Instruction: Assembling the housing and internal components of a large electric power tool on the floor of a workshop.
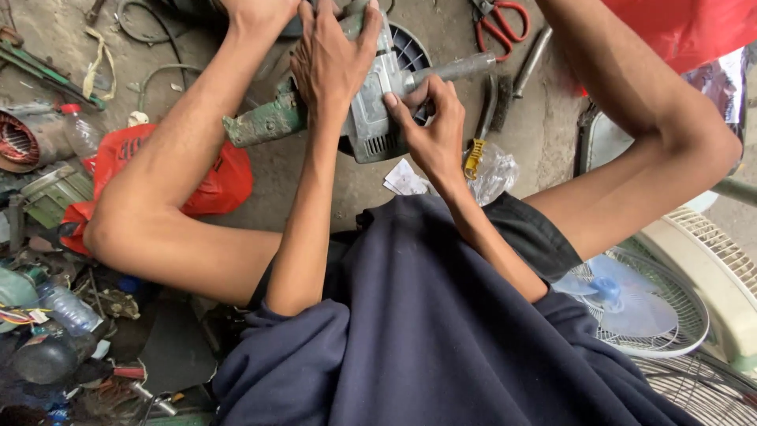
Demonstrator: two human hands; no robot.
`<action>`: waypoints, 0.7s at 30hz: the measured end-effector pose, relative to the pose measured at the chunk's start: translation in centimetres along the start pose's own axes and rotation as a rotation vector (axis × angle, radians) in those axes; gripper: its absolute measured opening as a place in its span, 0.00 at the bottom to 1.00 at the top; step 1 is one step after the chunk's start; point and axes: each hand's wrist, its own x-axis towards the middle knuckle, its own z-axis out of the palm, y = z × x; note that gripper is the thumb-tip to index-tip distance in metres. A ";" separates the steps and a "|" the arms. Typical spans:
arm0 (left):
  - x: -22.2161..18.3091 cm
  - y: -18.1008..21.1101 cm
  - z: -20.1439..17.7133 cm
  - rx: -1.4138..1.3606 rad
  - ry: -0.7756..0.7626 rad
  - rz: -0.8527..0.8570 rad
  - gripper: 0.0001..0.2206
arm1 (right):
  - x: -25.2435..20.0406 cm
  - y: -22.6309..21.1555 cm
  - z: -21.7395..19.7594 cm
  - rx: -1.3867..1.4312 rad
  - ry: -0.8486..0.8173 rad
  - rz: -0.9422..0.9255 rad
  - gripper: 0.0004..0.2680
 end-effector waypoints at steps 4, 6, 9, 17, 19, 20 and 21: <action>0.0 -0.3 1.4 0.045 0.031 -0.051 0.29 | -2.4 2.2 -0.1 -0.041 -0.027 0.067 0.16; -1.0 -0.8 2.0 0.060 -0.053 -0.079 0.33 | -1.5 2.8 -0.1 -0.045 -0.010 0.061 0.15; -0.5 -0.1 0.0 0.004 -0.066 -0.068 0.31 | -0.5 0.9 0.4 -0.008 -0.013 0.072 0.14; -1.0 -0.1 1.4 0.067 -0.050 -0.070 0.32 | -1.1 3.0 -0.3 0.043 -0.011 0.103 0.13; -0.9 -0.3 1.0 0.059 -0.014 -0.053 0.32 | -2.1 2.6 -0.4 0.062 -0.015 0.067 0.13; -0.6 -0.4 1.2 0.066 -0.033 -0.073 0.32 | -2.8 2.8 -0.6 0.010 -0.034 0.094 0.14; -0.3 -0.5 1.5 0.072 -0.051 -0.093 0.33 | -3.5 3.1 -0.8 -0.042 -0.051 0.121 0.15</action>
